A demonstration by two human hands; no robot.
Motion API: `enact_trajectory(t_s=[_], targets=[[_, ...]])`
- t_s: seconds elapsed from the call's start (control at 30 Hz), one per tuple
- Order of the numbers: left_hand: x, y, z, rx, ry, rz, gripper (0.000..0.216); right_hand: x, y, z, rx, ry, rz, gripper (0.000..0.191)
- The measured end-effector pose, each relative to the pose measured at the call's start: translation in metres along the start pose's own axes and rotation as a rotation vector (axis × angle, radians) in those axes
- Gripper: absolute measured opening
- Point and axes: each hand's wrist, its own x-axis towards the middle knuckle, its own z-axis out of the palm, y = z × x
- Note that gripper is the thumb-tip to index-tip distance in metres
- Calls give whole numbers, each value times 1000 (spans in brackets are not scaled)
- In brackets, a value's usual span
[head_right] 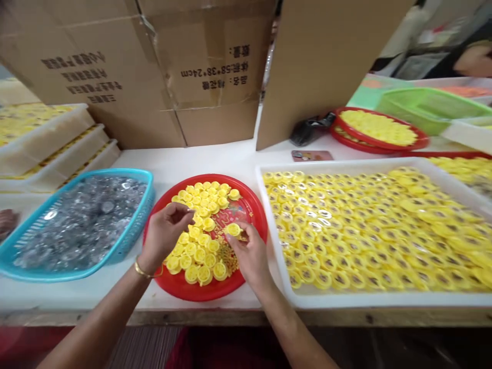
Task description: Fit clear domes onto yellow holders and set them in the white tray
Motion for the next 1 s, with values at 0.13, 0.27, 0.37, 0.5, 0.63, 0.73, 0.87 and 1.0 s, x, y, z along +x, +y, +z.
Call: enact_trajectory(t_s=[0.13, 0.27, 0.37, 0.5, 0.63, 0.73, 0.87, 1.0], targets=[[-13, -2, 41, 309, 1, 502, 9, -5, -4, -3, 68, -87, 21, 35], [-17, -6, 57, 411, -127, 700, 14, -8, -9, -7, 35, -74, -28, 32], [-20, -7, 60, 386, -181, 688, 16, -6, -11, -11, 55, -82, -50, 29], [-25, -4, 60, 304, -240, 607, 23, -4, -9, -16, 42, -83, -45, 31], [-25, 4, 56, 229, -279, 455, 28, -3, -8, -17, 50, -94, -18, 31], [-21, 10, 53, 221, -316, 318, 17, -3, -9, -16, 53, -104, -20, 31], [-17, 16, 54, 229, -349, 208, 9, -4, -10, -14, -30, -105, -106, 28], [-14, 20, 57, 138, -296, 122, 15, -5, -10, -13, -128, -87, -219, 29]])
